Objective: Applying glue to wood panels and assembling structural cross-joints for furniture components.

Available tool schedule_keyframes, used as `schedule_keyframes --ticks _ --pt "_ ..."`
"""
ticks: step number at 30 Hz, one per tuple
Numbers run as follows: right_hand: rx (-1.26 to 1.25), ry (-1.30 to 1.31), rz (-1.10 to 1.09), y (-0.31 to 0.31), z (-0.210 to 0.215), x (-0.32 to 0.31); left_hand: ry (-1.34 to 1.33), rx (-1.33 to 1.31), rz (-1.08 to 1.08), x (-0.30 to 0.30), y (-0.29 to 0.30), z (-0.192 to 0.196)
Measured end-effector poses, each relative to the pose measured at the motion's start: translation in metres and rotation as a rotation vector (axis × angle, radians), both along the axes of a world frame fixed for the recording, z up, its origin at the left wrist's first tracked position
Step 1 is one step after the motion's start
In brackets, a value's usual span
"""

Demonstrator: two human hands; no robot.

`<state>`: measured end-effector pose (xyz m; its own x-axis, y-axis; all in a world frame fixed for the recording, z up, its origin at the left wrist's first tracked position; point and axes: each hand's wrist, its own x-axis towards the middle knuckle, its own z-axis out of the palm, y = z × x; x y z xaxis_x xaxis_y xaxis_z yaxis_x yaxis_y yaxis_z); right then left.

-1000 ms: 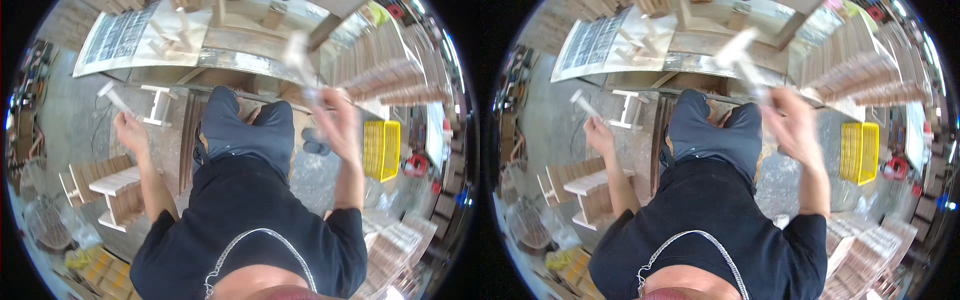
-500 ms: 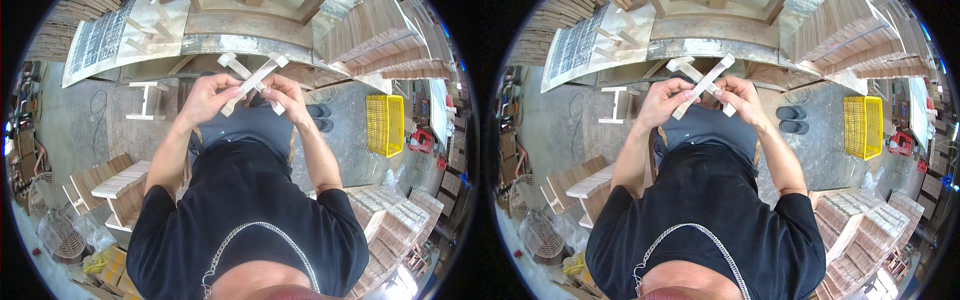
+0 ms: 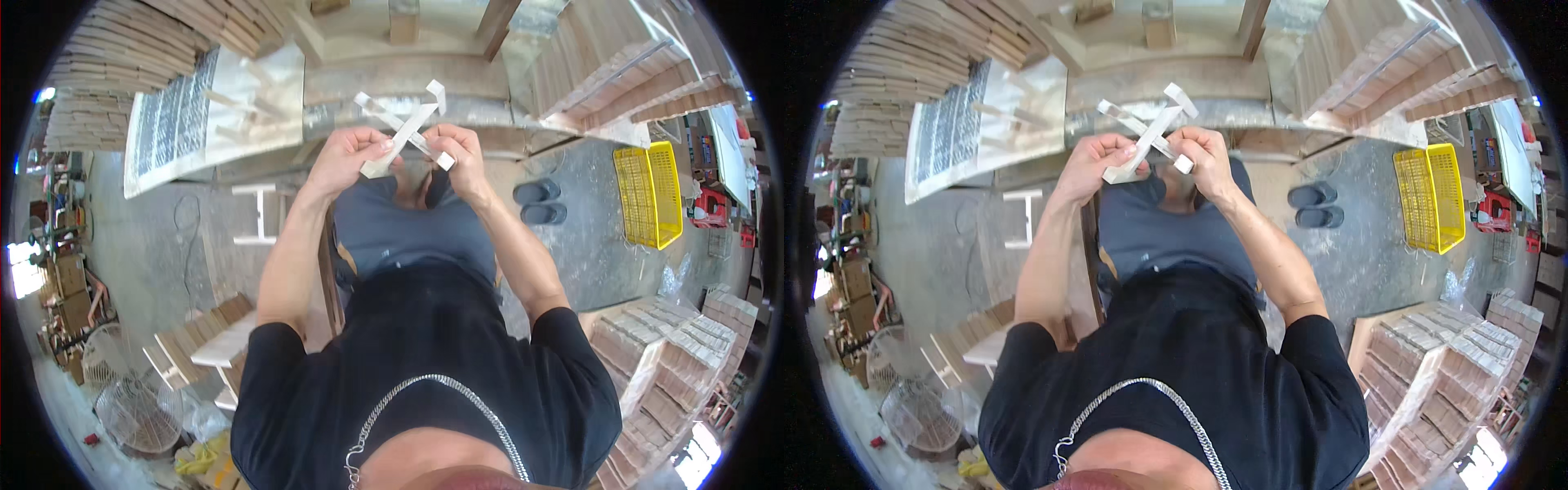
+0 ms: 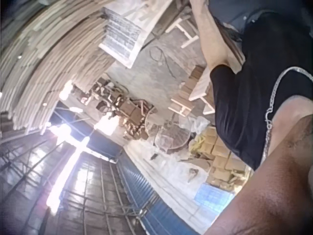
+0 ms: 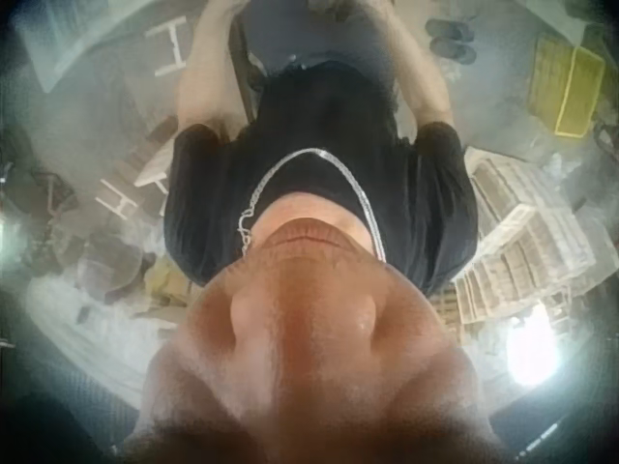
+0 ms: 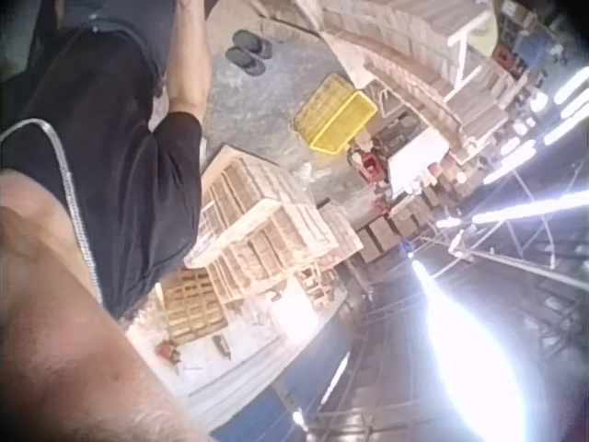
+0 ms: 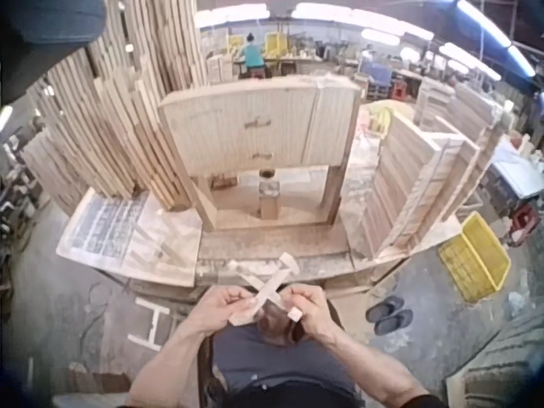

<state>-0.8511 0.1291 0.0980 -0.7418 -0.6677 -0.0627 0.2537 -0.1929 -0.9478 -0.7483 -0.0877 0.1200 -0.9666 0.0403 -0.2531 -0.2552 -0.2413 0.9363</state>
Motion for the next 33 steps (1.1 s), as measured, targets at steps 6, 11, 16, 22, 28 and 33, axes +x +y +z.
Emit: schedule_keyframes --ticks 6,11,16,22,28,33 --pt "-0.029 -0.112 -0.218 -0.038 -0.003 -0.067 0.401 -0.784 0.284 -0.032 0.010 0.018" --pt "-0.055 -0.076 -0.244 -0.083 0.007 -0.117 0.336 -0.909 0.438 -0.094 -0.021 0.016" --pt "0.072 -0.022 -0.354 -0.112 0.020 -0.169 0.384 -0.995 0.421 -0.154 -0.052 0.020" --pt "0.259 0.586 -0.740 -0.087 0.019 -0.171 0.414 -1.091 0.404 -0.198 -0.058 0.014" --pt "0.495 0.847 -0.511 0.037 0.007 -0.037 0.396 -1.111 0.418 -0.188 -0.067 0.008" --pt "0.654 0.590 -0.500 0.148 -0.007 0.030 0.356 -1.131 0.387 -0.189 -0.070 0.005"
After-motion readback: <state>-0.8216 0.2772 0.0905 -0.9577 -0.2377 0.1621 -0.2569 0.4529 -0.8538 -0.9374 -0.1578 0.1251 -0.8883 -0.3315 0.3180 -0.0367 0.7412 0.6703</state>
